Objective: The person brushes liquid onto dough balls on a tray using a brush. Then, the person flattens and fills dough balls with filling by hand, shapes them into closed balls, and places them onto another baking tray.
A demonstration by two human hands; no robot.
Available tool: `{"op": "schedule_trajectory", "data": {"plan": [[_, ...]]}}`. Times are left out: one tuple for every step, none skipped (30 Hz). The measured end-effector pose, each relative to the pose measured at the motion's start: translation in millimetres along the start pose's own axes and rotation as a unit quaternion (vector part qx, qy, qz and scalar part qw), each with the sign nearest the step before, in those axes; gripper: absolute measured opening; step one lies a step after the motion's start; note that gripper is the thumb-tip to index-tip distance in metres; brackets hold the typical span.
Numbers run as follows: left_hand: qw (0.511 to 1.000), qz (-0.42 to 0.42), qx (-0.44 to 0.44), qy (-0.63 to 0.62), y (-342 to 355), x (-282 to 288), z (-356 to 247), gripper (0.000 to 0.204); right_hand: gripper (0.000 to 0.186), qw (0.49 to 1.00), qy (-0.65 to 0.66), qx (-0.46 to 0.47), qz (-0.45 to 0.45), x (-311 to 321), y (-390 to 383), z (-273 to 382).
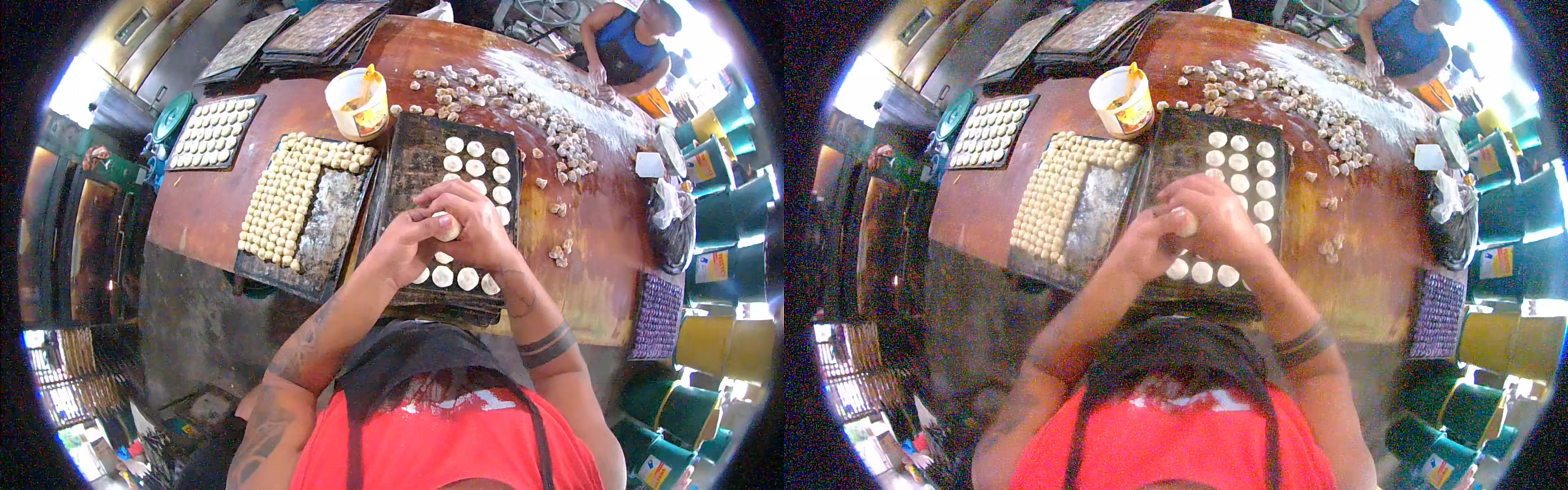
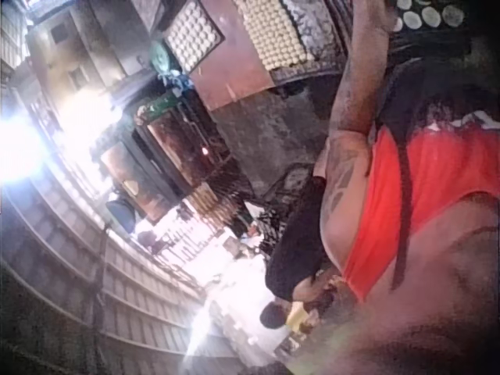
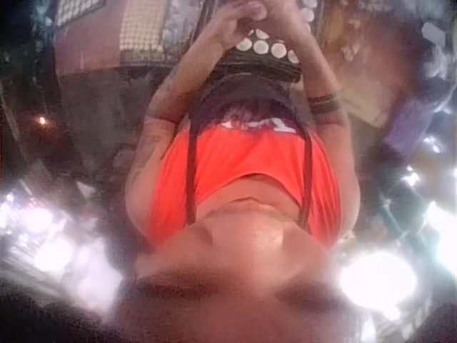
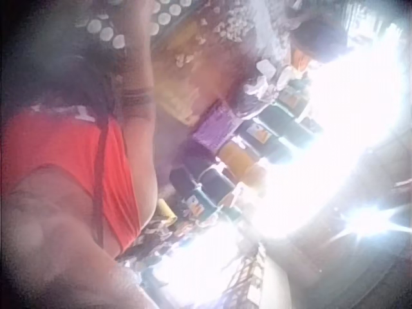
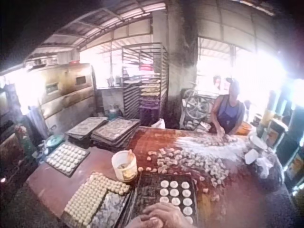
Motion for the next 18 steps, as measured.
{"op": "schedule_trajectory", "data": {"plan": [[0.999, 0.019, -0.023, -0.012, -3, -3, 3, 0.036, 0.033, 1.000, 0.007, -0.013, -0.020, 0, -1, -2], [0.999, 0.019, -0.024, -0.014, -2, -1, 5, 0.036, 0.032, 0.992, 0.029, -0.073, -0.103, -3, -11, -20], [0.999, -0.021, -0.035, 0.033, -4, 12, 5, 0.036, 0.031, 0.986, 0.033, -0.125, -0.103, -15, -17, -28], [0.994, -0.062, -0.045, 0.079, -8, 24, 5, 0.036, 0.030, 0.978, 0.036, -0.176, -0.102, -26, -25, -34], [0.989, -0.123, -0.051, 0.067, -13, 26, -3, 0.036, 0.038, 0.982, 0.069, -0.151, -0.090, -37, -23, -24], [0.992, -0.110, -0.063, 0.025, -13, 31, -10, 0.033, 0.050, 0.974, 0.081, -0.201, -0.068, -51, -30, -29], [0.972, -0.169, -0.110, 0.123, -19, 47, -18, 0.031, 0.057, 0.936, 0.219, -0.267, -0.067, -66, -41, -40], [0.936, -0.226, -0.157, 0.219, -26, 60, -27, 0.029, 0.064, 0.876, 0.352, -0.325, -0.062, -84, -50, -52], [0.901, -0.250, -0.185, 0.302, -34, 58, -29, 0.026, 0.058, 0.883, 0.341, -0.311, -0.082, -88, -51, -62], [0.837, -0.212, -0.240, 0.444, -40, 54, -26, 0.036, 0.043, 0.895, 0.277, -0.348, -0.048, -94, -60, -72], [0.841, -0.190, -0.242, 0.444, -44, 65, -13, 0.042, 0.040, 0.893, 0.255, -0.370, -0.032, -104, -67, -79], [0.846, -0.167, -0.243, 0.445, -47, 76, -3, 0.048, 0.038, 0.890, 0.232, -0.391, -0.019, -111, -70, -82], [0.776, -0.174, -0.243, 0.555, -53, 88, -1, 0.061, 0.040, 0.885, 0.216, -0.408, 0.065, -121, -72, -84], [0.776, -0.176, -0.241, 0.555, -53, 105, 2, 0.061, 0.035, 0.881, 0.225, -0.405, 0.090, -133, -77, -91], [0.801, -0.220, -0.241, 0.501, -55, 127, -1, 0.064, 0.032, 0.908, 0.131, -0.386, 0.093, -137, -71, -85], [0.822, -0.261, -0.240, 0.445, -60, 149, -3, 0.068, 0.030, 0.927, 0.035, -0.363, 0.094, -141, -65, -78], [0.833, -0.272, -0.211, 0.433, -61, 144, -13, 0.069, 0.032, 0.943, -0.080, -0.273, 0.175, -150, -65, -87], [0.804, -0.309, -0.187, 0.472, -75, 147, -30, 0.066, 0.032, 0.943, -0.075, -0.270, 0.176, -154, -64, -82]]}}
Point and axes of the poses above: each hand's wrist, its own y-axis towards the middle knuckle, its own x-axis out of the back of the hand, z = x × y, the point moved 7 cm from there along y, towards the middle knuckle, and after that the axes turned 1 degree about z, right-handed, at the moved point
